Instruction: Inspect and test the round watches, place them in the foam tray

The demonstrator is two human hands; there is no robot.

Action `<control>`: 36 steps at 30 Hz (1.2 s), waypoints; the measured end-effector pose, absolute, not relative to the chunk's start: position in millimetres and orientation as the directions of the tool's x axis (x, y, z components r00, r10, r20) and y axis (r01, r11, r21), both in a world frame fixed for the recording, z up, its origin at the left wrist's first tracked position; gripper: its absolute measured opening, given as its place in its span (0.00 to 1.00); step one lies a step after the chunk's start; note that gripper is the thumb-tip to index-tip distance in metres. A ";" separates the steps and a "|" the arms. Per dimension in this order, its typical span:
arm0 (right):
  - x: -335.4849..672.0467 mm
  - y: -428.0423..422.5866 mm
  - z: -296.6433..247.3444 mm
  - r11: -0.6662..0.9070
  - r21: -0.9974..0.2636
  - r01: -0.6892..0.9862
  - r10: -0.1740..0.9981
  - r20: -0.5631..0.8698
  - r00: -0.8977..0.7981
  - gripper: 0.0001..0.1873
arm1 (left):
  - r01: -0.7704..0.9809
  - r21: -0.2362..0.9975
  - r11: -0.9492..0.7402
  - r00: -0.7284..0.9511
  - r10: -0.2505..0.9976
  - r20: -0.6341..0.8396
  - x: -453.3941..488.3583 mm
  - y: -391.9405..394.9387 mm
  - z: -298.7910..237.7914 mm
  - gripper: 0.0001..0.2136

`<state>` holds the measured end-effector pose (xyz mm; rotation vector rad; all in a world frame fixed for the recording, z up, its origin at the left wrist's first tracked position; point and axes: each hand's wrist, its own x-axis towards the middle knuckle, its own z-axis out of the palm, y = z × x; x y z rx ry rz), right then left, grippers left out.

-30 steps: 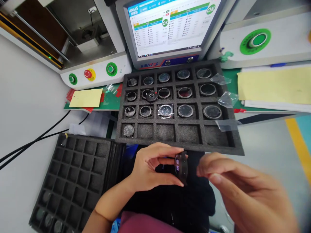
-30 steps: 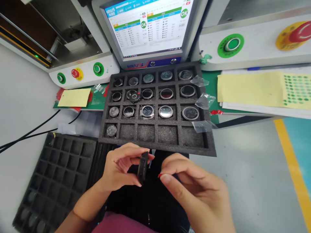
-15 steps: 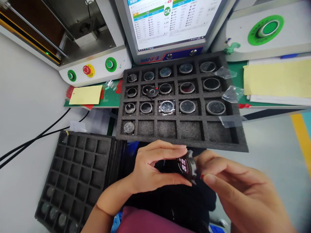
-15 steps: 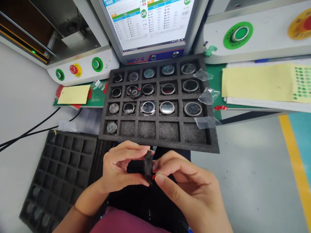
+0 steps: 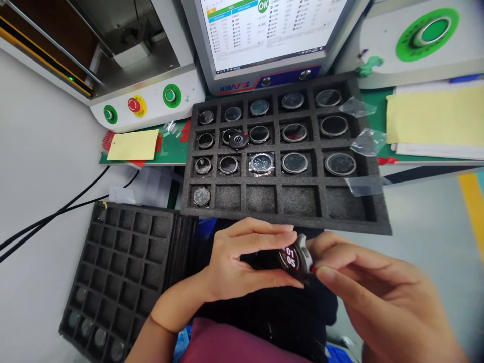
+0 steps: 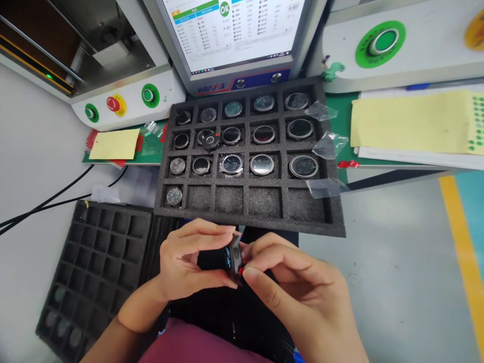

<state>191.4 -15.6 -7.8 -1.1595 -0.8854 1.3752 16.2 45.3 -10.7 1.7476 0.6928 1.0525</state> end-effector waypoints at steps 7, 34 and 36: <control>191.7 -15.5 -6.9 -0.129 -0.957 -0.260 0.988 -0.145 0.043 0.06 | 0.000 0.918 -0.396 0.460 0.815 0.352 15.9 45.5 -11.0 0.29; 171.2 -17.1 -3.4 -0.167 -0.790 -0.590 0.975 -0.220 0.019 0.08 | -0.086 0.872 -0.483 0.469 0.752 0.463 15.3 50.1 -11.7 0.30; 171.4 -16.9 -3.6 -0.174 -0.786 -0.593 0.973 -0.231 0.020 0.08 | -0.084 0.872 -0.482 0.480 0.748 0.459 15.6 49.7 -11.2 0.30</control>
